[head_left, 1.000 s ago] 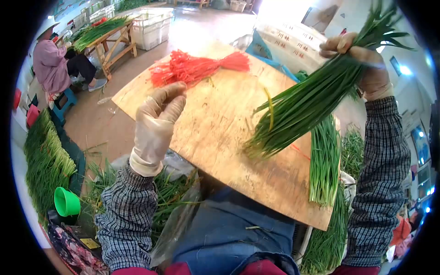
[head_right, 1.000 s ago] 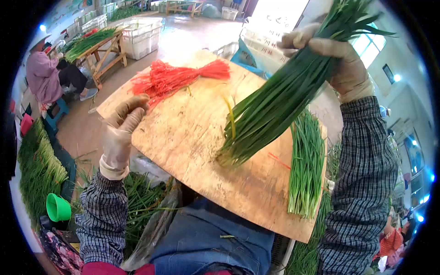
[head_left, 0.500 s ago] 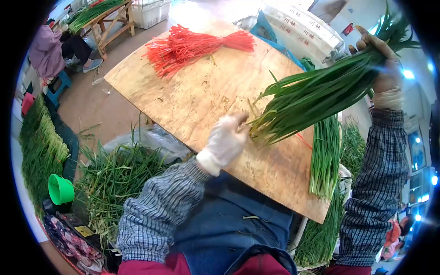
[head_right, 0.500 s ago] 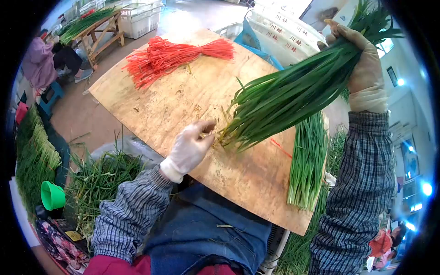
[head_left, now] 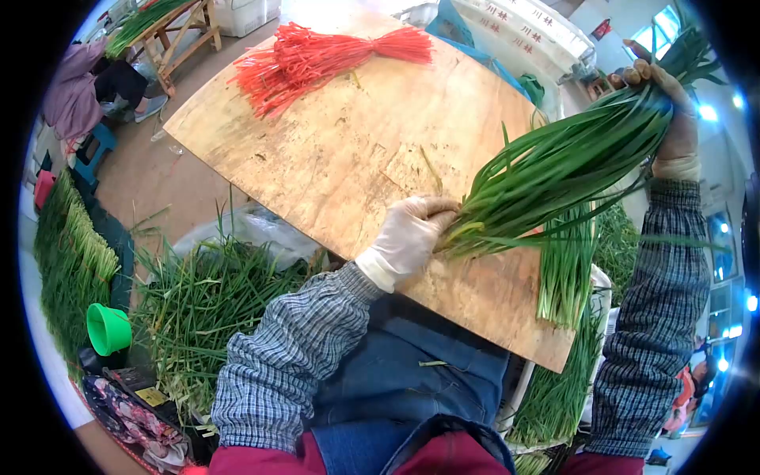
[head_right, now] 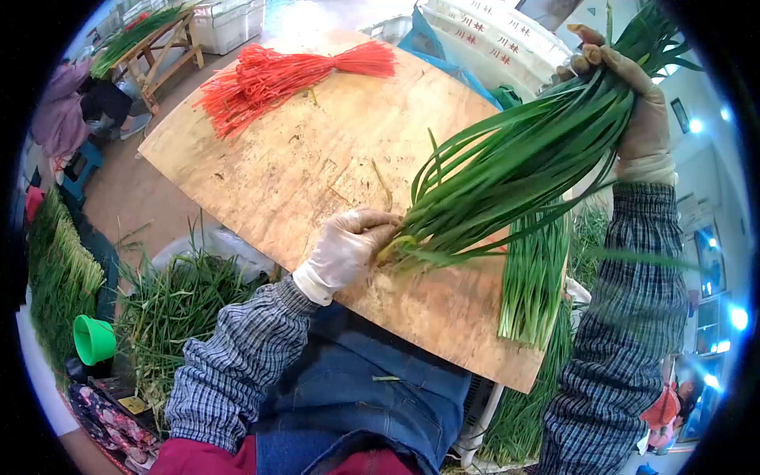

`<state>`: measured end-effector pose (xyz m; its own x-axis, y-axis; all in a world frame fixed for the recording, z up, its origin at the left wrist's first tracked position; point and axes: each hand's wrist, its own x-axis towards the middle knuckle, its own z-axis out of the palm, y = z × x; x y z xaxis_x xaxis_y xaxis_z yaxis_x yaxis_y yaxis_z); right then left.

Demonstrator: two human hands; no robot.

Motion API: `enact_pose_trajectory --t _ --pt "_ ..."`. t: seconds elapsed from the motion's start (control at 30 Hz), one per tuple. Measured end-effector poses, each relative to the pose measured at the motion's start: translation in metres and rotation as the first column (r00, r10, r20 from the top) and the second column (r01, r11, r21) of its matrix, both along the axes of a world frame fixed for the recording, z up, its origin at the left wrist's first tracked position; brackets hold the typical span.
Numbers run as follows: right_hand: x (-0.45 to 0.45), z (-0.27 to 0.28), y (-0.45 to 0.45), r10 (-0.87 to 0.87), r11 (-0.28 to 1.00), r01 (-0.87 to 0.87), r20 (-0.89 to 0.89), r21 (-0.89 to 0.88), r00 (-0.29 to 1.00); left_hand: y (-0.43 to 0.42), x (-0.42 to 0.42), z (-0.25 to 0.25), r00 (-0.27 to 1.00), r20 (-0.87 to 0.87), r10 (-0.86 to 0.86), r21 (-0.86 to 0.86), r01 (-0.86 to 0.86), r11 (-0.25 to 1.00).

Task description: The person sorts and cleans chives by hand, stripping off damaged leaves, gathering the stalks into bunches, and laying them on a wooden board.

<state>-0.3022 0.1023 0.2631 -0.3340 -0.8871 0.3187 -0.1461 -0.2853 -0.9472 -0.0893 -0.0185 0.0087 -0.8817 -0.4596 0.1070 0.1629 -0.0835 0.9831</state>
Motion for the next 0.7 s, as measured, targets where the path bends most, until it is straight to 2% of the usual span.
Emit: enact_pose_trajectory --t 0.07,0.13,0.17,0.23,0.3,0.37,0.4,0.5,0.53,0.57,0.63,0.7 --pt "-0.004 -0.004 0.006 -0.047 0.999 0.047 -0.002 -0.014 0.999 -0.001 0.002 -0.006 0.988 -0.034 0.152 -0.117 -0.155 0.981" --pt "-0.006 -0.006 0.007 0.027 0.999 -0.026 0.036 -0.041 0.999 -0.004 0.009 -0.008 0.96 -0.062 0.271 -0.24 -0.278 0.93" --pt "-0.005 -0.006 0.006 0.066 0.996 -0.063 0.054 -0.056 0.996 0.0 0.014 -0.002 0.964 -0.082 0.254 -0.19 -0.265 0.945" --pt "-0.005 -0.006 0.004 -0.047 0.998 0.047 -0.007 -0.047 0.999 0.013 0.027 0.002 0.966 -0.122 0.228 -0.088 -0.239 0.967" --pt "-0.004 -0.005 0.0 -0.099 0.995 0.097 -0.057 -0.032 0.993 0.022 0.024 0.003 0.953 -0.179 0.245 -0.373 -0.296 0.879" --pt "-0.007 -0.003 -0.002 -0.076 0.997 0.076 -0.067 -0.004 0.995 0.035 0.018 0.016 0.933 -0.19 0.307 -0.611 -0.357 0.707" --pt "-0.01 -0.002 -0.005 -0.086 0.996 0.085 -0.056 -0.015 0.995 0.04 0.011 0.021 0.91 -0.185 0.372 -0.58 -0.406 0.706" --pt "-0.009 0.0 -0.003 -0.169 0.986 0.168 -0.042 -0.02 0.985 0.034 -0.003 0.008 0.939 -0.213 0.27 -0.291 -0.324 0.9" --pt "-0.011 0.0 -0.001 -0.184 0.983 0.184 -0.03 -0.017 0.982 0.034 -0.005 0.004 0.933 -0.218 0.284 -0.015 -0.295 0.955" --pt "-0.013 -0.001 0.001 -0.199 0.98 0.199 -0.015 -0.014 0.98 0.029 -0.002 0.005 0.947 -0.211 0.243 0.075 -0.232 0.97" --pt "-0.022 -0.005 0.005 -0.192 0.979 0.195 0.058 -0.058 0.98 0.024 0.011 0.012 0.983 -0.124 0.132 0.453 -0.062 0.889" --pt "-0.022 -0.005 0.006 -0.184 0.977 0.195 0.122 -0.082 0.975 0.014 0.02 0.016 0.991 -0.082 0.108 0.482 -0.055 0.875"
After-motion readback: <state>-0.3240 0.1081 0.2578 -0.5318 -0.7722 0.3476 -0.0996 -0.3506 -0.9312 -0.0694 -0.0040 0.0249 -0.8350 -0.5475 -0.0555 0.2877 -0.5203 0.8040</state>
